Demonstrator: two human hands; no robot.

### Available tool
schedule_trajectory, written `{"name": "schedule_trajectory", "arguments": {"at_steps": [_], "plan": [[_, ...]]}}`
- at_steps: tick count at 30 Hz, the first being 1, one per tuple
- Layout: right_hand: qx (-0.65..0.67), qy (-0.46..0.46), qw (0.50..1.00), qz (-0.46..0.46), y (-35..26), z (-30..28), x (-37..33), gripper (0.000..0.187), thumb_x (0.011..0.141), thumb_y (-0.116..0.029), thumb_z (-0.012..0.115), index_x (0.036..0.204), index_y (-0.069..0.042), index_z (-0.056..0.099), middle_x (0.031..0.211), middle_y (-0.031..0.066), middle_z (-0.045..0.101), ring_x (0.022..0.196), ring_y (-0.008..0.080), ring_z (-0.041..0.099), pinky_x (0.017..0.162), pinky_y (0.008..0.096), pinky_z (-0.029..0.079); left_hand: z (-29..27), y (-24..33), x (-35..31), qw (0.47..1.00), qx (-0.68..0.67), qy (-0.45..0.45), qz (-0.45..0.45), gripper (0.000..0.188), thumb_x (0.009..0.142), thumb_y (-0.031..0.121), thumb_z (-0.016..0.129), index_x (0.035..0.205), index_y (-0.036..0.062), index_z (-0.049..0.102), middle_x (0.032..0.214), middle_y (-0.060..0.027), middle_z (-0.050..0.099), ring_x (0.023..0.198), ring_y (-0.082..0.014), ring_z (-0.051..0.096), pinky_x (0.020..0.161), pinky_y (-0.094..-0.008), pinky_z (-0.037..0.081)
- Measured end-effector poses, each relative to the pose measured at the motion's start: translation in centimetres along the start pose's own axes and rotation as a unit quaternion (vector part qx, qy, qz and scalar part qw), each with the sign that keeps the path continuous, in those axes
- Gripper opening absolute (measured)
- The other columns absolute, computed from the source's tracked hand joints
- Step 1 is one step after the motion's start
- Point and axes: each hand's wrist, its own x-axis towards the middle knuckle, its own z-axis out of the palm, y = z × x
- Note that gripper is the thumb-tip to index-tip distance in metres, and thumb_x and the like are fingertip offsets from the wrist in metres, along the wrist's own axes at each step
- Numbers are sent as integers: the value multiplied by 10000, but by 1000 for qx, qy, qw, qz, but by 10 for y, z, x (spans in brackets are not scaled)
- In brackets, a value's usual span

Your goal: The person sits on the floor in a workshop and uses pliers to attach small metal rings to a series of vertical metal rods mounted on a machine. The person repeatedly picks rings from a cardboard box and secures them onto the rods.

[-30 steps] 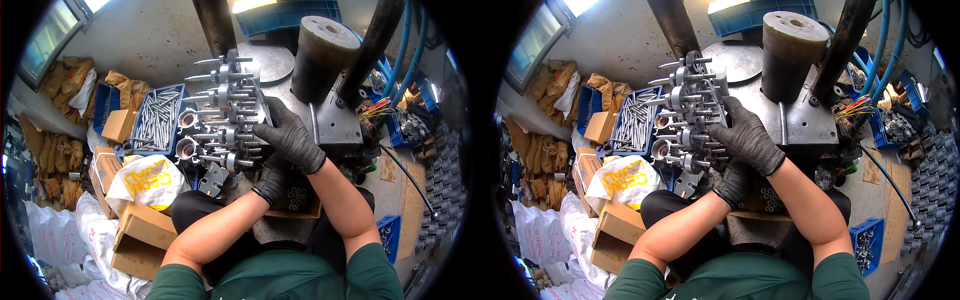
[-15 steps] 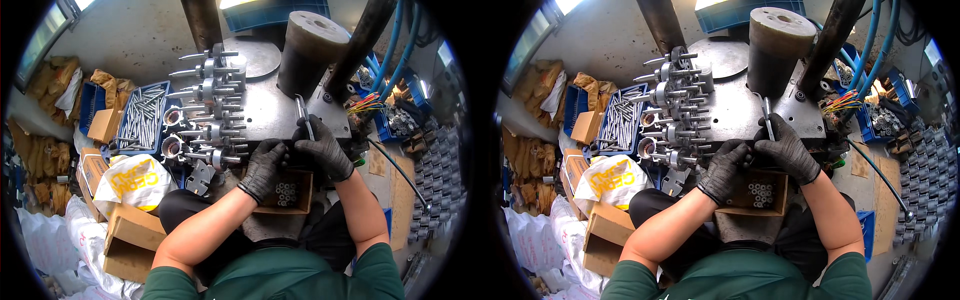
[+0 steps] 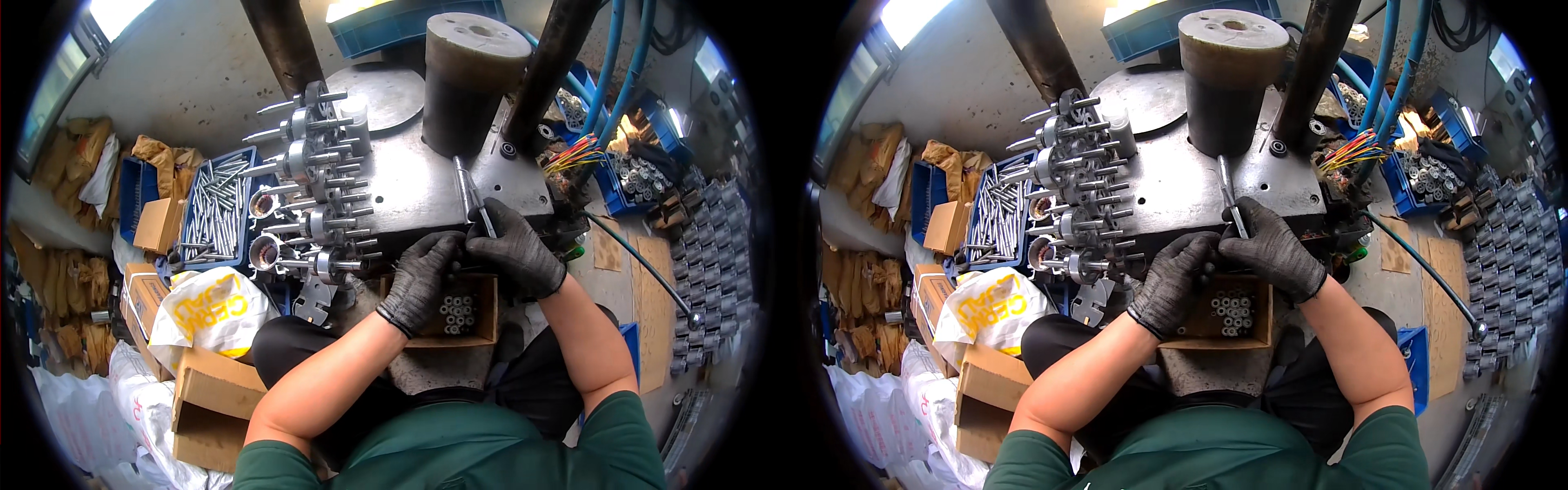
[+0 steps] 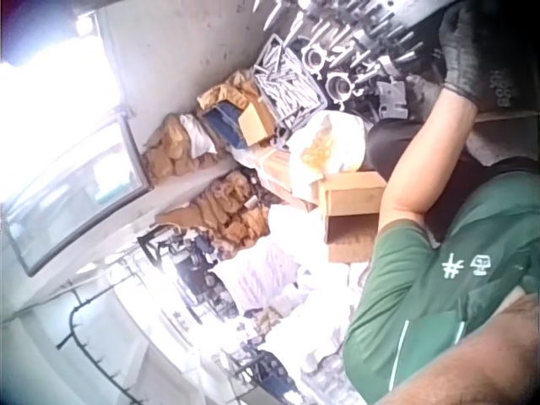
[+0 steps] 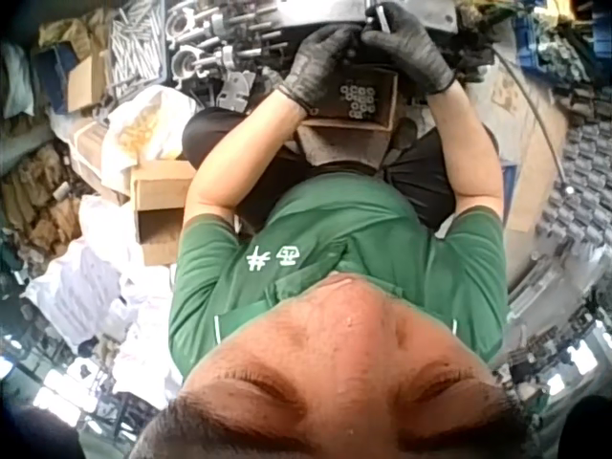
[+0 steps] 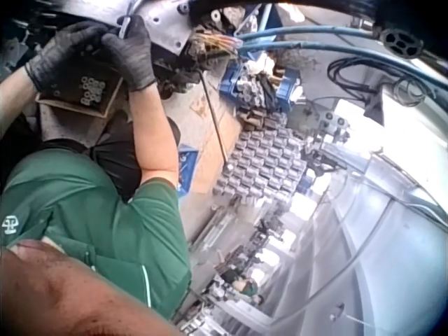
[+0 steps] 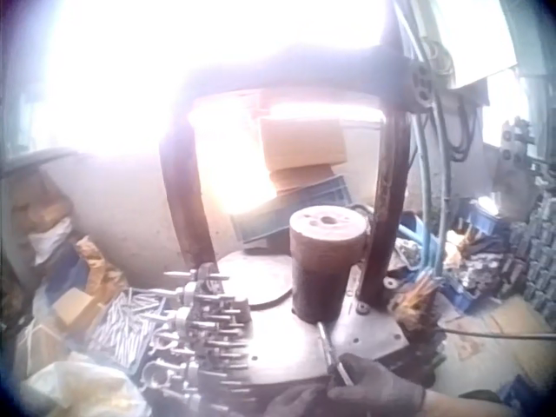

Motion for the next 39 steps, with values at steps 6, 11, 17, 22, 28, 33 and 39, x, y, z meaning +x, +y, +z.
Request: {"name": "schedule_trajectory", "arguments": {"at_steps": [6, 11, 17, 22, 28, 33, 39], "plan": [[-16, 9, 1000, -12, 10, -5, 2, 399, 844, -61, 715, 1192, 10, 534, 867, 31, 638, 802, 100, 606, 753, 268, 526, -1, -1, 3, 1000, 6, -1, -10, 239, 993, 192, 664, 1178, 41, 649, 928, -12, 652, 774, -93, 606, 684, -228, 507], [-35, -6, 999, -6, 0, -1, -1, 378, 828, -66, 723, 1161, -2, 555, 856, 27, 626, 802, 98, 595, 744, 272, 523, -5, -4, 5, 993, 117, -1, 35, 214, 978, 183, 689, 1130, 46, 625, 957, -33, 670, 755, -107, 623, 671, -244, 528], [-127, -27, 991, -18, 2, -6, 3, 368, 811, -80, 740, 1133, -13, 574, 837, 31, 609, 788, 102, 576, 724, 283, 519, -2, 1, 1, 999, 33, -18, -20, 230, 975, 174, 686, 1155, 44, 627, 973, -37, 676, 796, -116, 646, 702, -247, 550], [-201, -20, 978, -50, 0, -4, 3, 346, 824, -56, 718, 1132, -18, 565, 859, 67, 630, 800, 128, 613, 732, 312, 533, -2, 2, 1, 999, -17, -20, -46, 223, 958, 114, 683, 1158, 33, 624, 987, -52, 681, 819, -127, 656, 713, -252, 556], [-272, -25, 955, -112, -7, 4, 2, 344, 803, -63, 729, 1108, -8, 579, 893, 152, 675, 853, 236, 693, 751, 374, 548, -10, -8, 9, 999, 0, -16, -37, 219, 942, 102, 707, 1133, 38, 620, 956, -64, 691, 804, -149, 669, 675, -268, 555], [-177, -34, 980, -83, -10, 0, -3, 326, 815, -38, 725, 1101, -3, 572, 899, 110, 673, 869, 192, 690, 757, 344, 555, -8, -3, 8, 997, -27, -57, -52, 226, 943, 158, 700, 1134, 58, 630, 964, -38, 674, 833, -142, 646, 730, -265, 539], [68, 3, 998, -18, -7, 2, -4, 300, 858, -38, 719, 1104, -4, 549, 919, 73, 685, 838, 130, 673, 781, 285, 567, -7, 6, 10, 981, -151, -93, -77, 240, 925, 142, 658, 1144, 50, 624, 981, -57, 674, 829, -163, 648, 718, -275, 535]]}}
